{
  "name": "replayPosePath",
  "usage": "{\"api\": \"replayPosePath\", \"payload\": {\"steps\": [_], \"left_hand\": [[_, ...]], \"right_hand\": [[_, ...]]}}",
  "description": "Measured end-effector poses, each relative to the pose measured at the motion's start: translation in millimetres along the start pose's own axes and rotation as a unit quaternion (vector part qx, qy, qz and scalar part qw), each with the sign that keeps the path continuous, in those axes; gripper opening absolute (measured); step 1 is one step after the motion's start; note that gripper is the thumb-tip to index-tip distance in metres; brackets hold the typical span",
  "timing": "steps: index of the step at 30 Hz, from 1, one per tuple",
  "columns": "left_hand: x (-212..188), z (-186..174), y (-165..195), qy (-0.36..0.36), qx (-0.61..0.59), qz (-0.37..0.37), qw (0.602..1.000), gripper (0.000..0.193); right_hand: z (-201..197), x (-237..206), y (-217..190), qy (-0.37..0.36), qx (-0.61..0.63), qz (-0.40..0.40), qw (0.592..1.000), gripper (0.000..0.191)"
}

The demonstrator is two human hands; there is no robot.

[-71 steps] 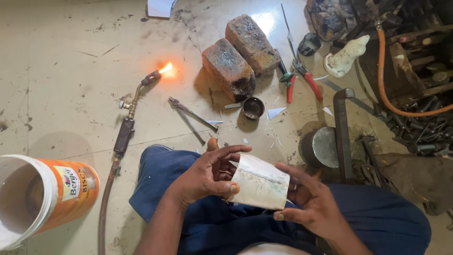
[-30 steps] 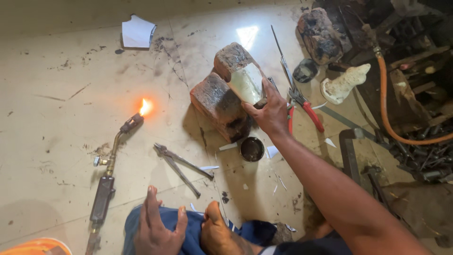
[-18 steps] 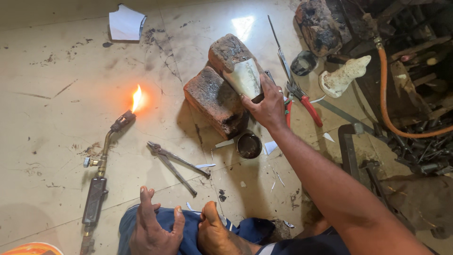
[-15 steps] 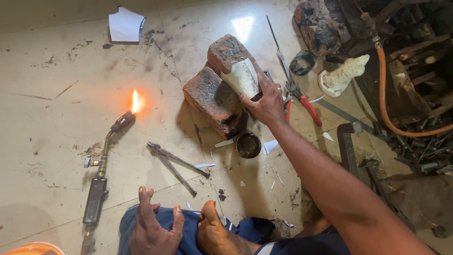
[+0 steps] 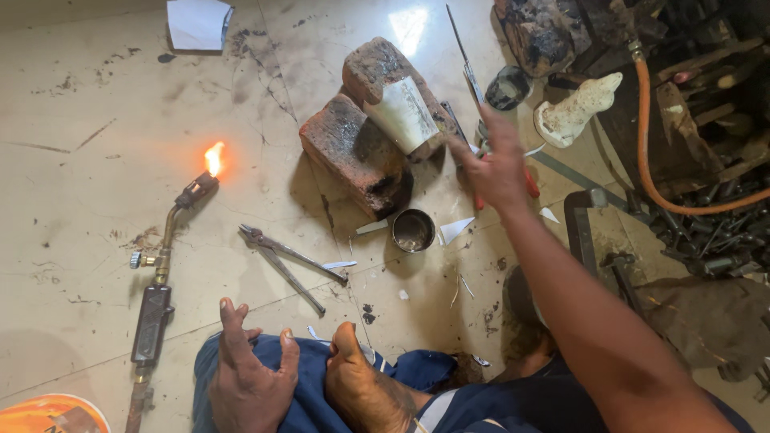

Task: The person hammers a white cylindrical ceramic object on a metal bar, then heats it with a blowtorch while rotating it. The person dips the object into water and continues hammering and heating it.

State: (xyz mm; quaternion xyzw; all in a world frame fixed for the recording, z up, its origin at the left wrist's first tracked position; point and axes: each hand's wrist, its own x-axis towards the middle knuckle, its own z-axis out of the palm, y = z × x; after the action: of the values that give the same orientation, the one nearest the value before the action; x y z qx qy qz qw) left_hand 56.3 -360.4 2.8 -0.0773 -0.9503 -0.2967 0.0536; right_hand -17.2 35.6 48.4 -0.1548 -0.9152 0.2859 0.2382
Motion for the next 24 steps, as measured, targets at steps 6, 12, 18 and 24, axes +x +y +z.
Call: {"api": "replayPosePath", "payload": {"steps": [6,12,18,24], "left_hand": [[-6.4,-0.8,-3.9,0.001,0.012,0.018,1.000,0.090],[-9.2,14.1,-20.6,0.044,-0.048,0.021,0.998,0.075],[-12.0,35.3,-41.3,0.049,-0.121,-0.002,0.992,0.092],[-2.9,53.4,-55.1,0.085,-0.139,0.055,0.985,0.086]], "right_hand": [[-8.3,-87.9,13.3,0.068,0.005,0.107,0.992,0.009],[33.0,-166.7,-33.6,-0.123,0.039,-0.219,0.967,0.014],[21.8,-104.6,-6.0,0.052,-0.016,0.072,0.996,0.008],[-14.4,-52.8,35.5,0.104,-0.131,0.096,0.981,0.008]]}}
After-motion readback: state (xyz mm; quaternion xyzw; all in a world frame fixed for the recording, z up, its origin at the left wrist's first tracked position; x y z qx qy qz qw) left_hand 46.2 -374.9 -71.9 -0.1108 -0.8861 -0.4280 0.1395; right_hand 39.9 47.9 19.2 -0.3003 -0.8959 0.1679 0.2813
